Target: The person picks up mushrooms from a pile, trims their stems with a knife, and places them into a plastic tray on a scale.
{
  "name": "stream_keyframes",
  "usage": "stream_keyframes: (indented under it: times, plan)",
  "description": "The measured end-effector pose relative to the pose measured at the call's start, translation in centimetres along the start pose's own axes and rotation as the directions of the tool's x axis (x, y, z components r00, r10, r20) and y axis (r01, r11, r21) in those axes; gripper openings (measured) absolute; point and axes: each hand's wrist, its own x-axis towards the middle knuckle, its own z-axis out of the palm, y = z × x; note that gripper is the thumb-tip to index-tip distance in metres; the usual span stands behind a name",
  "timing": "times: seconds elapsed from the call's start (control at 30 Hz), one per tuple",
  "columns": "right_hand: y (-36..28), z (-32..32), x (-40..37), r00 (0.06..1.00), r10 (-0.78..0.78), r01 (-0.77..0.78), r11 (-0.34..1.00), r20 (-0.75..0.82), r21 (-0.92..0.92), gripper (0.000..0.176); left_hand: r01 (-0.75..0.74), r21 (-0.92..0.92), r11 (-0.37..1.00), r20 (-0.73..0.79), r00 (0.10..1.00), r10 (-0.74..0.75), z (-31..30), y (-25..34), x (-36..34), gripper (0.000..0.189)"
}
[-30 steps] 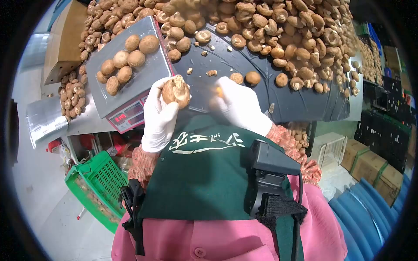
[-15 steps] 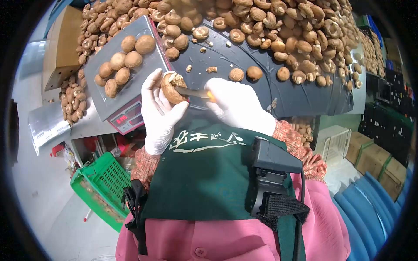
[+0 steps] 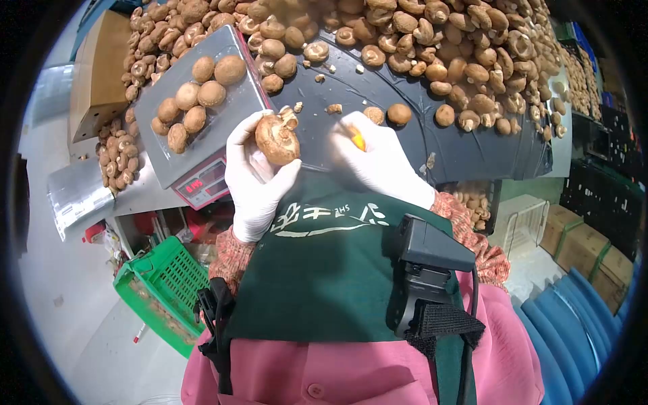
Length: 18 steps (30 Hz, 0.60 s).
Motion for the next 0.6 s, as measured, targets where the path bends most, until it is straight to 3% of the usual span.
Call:
stream_keyframes:
  times: [0.07,0.17,0.2,0.3,0.33,0.47,0.5,0.57,0.6]
  plan:
    - [-1.5,-0.1,0.2,0.994,0.113,-0.109,0.964,-0.004,0.242,0.029,0.008,-0.062,0.998,0.034,0.999,-0.006,0.1,-0.1,-0.1,0.076]
    - [-4.4,-0.6,0.9,0.99,0.111,-0.131,0.951,0.087,0.28,0.033,0.023,-0.04,0.999,0.093,0.995,-0.019,0.0,-0.6,-0.1,0.076]
    - [-4.7,-0.3,1.3,0.993,0.089,-0.104,0.971,0.077,0.214,0.032,0.029,0.029,0.999,0.113,0.993,-0.032,-0.3,-0.6,-0.1,0.076]
    - [-4.0,0.5,2.0,0.997,-0.068,0.058,0.974,0.04,0.217,0.027,0.094,-0.038,0.995,0.204,0.975,-0.084,-1.0,-0.7,0.0,0.081]
    - [-4.6,0.1,1.8,0.998,-0.012,-0.003,0.977,0.07,0.212,0.024,0.177,-0.112,0.978,0.164,0.974,-0.157,-1.0,-0.4,0.0,0.084]
    - [-3.6,-1.4,0.9,0.996,0.019,-0.043,0.953,0.083,0.301,0.023,0.261,-0.416,0.871,0.099,0.965,-0.242,-1.1,0.4,0.5,0.087]
    - [-2.5,-1.7,1.1,0.996,-0.082,0.08,0.994,0.035,0.07,0.026,0.275,-0.45,0.85,0.103,0.961,-0.257,-1.1,0.6,0.5,0.088]
    - [-0.9,-2.0,1.3,0.954,-0.299,0.276,0.873,0.004,-0.401,0.032,0.309,-0.514,0.8,0.122,0.95,-0.288,-1.2,0.7,0.7,0.09]
    - [-0.6,-1.7,0.9,0.928,-0.372,0.332,0.844,-0.013,-0.42,0.042,0.318,-0.485,0.815,0.11,0.947,-0.303,-1.0,0.6,0.8,0.093]
